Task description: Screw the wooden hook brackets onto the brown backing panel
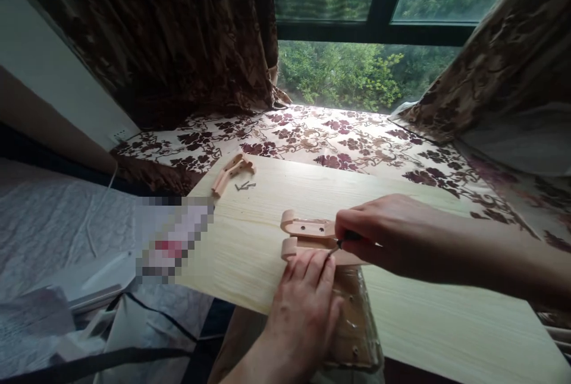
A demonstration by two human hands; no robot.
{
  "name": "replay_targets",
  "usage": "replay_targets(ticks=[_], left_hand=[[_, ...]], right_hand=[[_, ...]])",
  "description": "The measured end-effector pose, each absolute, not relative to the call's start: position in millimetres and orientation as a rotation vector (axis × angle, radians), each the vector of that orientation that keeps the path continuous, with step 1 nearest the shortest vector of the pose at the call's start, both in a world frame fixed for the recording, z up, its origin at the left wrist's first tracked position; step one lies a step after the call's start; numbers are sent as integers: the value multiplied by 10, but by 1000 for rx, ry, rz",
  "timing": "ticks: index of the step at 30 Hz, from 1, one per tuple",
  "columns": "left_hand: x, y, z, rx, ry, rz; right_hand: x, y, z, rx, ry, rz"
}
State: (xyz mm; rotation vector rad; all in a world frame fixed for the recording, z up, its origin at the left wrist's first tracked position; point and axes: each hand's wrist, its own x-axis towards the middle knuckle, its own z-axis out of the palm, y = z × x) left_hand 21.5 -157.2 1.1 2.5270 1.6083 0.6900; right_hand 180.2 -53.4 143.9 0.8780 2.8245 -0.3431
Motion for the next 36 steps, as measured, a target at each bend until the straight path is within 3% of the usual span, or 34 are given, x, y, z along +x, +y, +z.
replay_targets(ticks=[36], left_hand=[[211,-1565,5,2510,1591,712]], right_hand=[[1741,-610,1617,837,2772,-288]])
